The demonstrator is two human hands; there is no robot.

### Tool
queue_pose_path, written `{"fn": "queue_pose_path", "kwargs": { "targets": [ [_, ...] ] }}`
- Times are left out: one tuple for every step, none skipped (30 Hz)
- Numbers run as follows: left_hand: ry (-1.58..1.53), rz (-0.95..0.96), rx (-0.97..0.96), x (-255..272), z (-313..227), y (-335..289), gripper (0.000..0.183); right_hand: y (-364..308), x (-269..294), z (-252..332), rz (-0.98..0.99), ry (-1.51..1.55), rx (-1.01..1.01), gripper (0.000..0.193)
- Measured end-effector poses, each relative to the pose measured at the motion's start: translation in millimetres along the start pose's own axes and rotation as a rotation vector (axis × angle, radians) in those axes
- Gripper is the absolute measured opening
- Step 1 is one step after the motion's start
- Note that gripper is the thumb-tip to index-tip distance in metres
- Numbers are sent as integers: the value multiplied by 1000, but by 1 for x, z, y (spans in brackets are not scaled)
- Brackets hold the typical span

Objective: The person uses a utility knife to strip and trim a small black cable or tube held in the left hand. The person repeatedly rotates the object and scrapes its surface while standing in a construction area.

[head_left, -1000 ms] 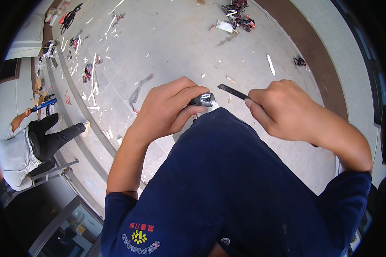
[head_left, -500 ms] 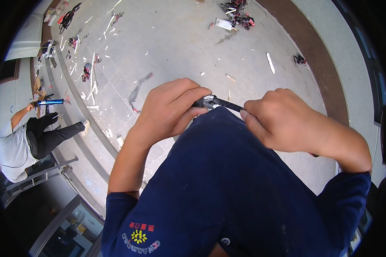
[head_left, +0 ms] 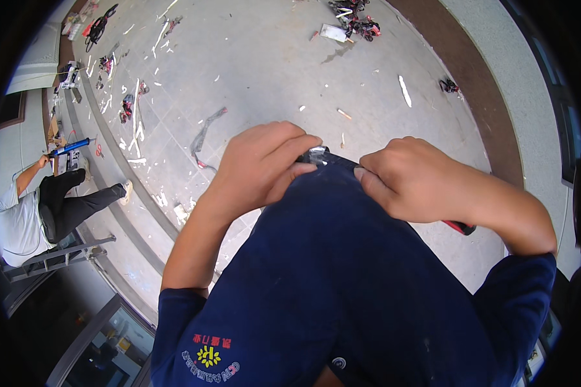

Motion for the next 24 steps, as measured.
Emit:
{"fn": "queue_pose_path", "kwargs": {
  "targets": [
    [-13, 0, -14, -2, -3, -1, 39, -1, -3, -2, 41, 35, -16, 33],
    [-7, -12, 2, -1, -2, -1, 39, -2, 1, -3, 36, 33, -43, 33],
    [-2, -23, 18, 2, -2, -2, 39, -4, 6, -2, 32, 30, -69, 33],
    [4, -35, 34, 3, -1, -2, 39, -4, 9, -2, 27, 28, -96, 34],
    [25, -59, -8, 4, -4, 1, 40, -4, 6, 2, 47, 56, -84, 34],
    [-1, -58, -27, 2, -10, 1, 40, -3, 3, 7, 66, 84, -71, 35],
    [-27, -57, -46, -2, -16, 2, 40, -4, 1, 11, 86, 111, -58, 36],
    [-47, -57, -68, -2, -20, 3, 40, -4, 3, 10, 88, 128, -51, 37],
    [-32, -61, -61, -2, -18, 3, 40, -4, 7, 6, 90, 145, -43, 38],
    [-42, -83, -26, 2, -12, 2, 40, -6, 11, 4, 92, 162, -35, 39],
    [-47, -110, 17, 9, -2, -1, 40, -5, 18, 2, 103, 147, -75, 40],
    [-49, -141, 64, 15, 8, -4, 40, -5, 30, 3, 120, 129, -110, 41],
    [-65, -166, 54, 21, 12, -6, 40, -6, 40, 4, 136, 111, -145, 42],
    [-104, -190, 43, 24, 16, -7, 39, -5, 48, 4, 126, 158, -211, 42],
    [-143, -209, 29, 27, 21, -5, 39, -5, 56, 4, 113, 208, -280, 42],
    [-182, -227, 14, 31, 26, -4, 39, -7, 59, 1, 102, 258, -348, 42],
    [-219, -246, 16, 34, 33, 0, 38, -6, 64, 0, 29, 273, -333, 43],
    [-256, -265, 17, 35, 40, 5, 37, 0, 67, 2, 22, 240, -287, 42],
    [-292, -283, 18, 38, 46, 9, 36, 7, 71, 4, 13, 208, -242, 42],
    [-325, -296, 29, 37, 48, 11, 36, 10, 73, 5, 4, 175, -203, 41],
    [-358, -308, 39, 37, 51, 14, 36, 14, 74, 5, -17, 162, -168, 42],
    [-391, -320, 48, 37, 53, 16, 36, 18, 75, 4, -39, 150, -133, 44],
    [-397, -327, 64, 38, 55, 18, 35, 22, 76, 4, -61, 136, -100, 46],
    [-402, -334, 80, 39, 56, 19, 34, 25, 79, -1, -97, 162, -135, 43]
  ]
}}
Point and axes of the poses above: each hand's wrist, its own y-axis towards the middle knuckle, its own x-axis out of the back of the hand, z = x × y, the point moved 9 cm from there along y, towards the middle knuckle, and after that the axes turned 13 degrees about -z, right-handed, at the moved point
